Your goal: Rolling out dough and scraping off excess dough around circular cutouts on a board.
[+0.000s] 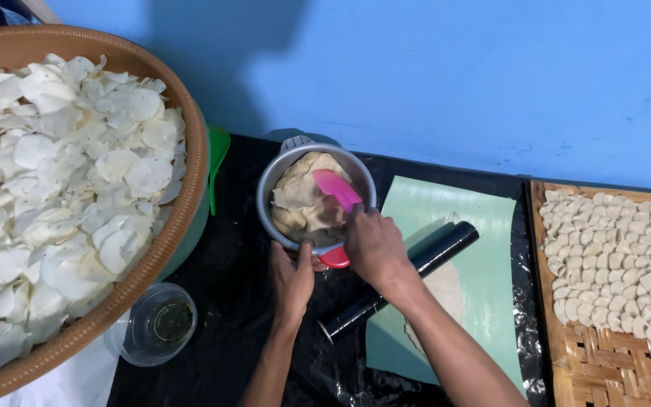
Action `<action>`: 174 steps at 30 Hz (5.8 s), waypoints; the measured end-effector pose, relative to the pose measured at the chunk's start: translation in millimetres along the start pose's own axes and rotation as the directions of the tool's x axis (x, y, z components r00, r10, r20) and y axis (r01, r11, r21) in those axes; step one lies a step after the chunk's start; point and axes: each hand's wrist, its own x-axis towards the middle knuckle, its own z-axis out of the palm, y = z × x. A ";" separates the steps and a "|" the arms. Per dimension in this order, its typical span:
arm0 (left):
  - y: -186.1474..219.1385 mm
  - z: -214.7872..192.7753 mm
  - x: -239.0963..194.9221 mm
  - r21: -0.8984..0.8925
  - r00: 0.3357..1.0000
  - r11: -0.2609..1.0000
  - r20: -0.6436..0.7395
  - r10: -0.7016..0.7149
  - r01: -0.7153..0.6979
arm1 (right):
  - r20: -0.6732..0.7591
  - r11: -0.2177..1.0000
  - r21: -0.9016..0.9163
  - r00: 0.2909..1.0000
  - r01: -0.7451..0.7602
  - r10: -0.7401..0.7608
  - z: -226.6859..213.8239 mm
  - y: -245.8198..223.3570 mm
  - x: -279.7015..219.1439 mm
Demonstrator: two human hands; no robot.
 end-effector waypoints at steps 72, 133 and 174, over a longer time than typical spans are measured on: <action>-21.3 -2.8 11.2 0.130 0.977 0.971 -0.042 0.207 -0.200 | 0.114 0.102 0.984 0.960 -0.144 0.257 74.5 11.3 14.2; -1.5 0.7 1.6 0.043 0.987 0.986 0.012 0.160 -0.160 | 0.028 0.975 0.172 0.989 0.138 -0.145 -25.8 110.7 92.0; -2.0 -6.2 1.4 0.031 0.997 0.997 0.034 0.074 -0.075 | -0.345 0.987 -0.122 0.928 0.102 -0.138 -43.3 69.1 95.5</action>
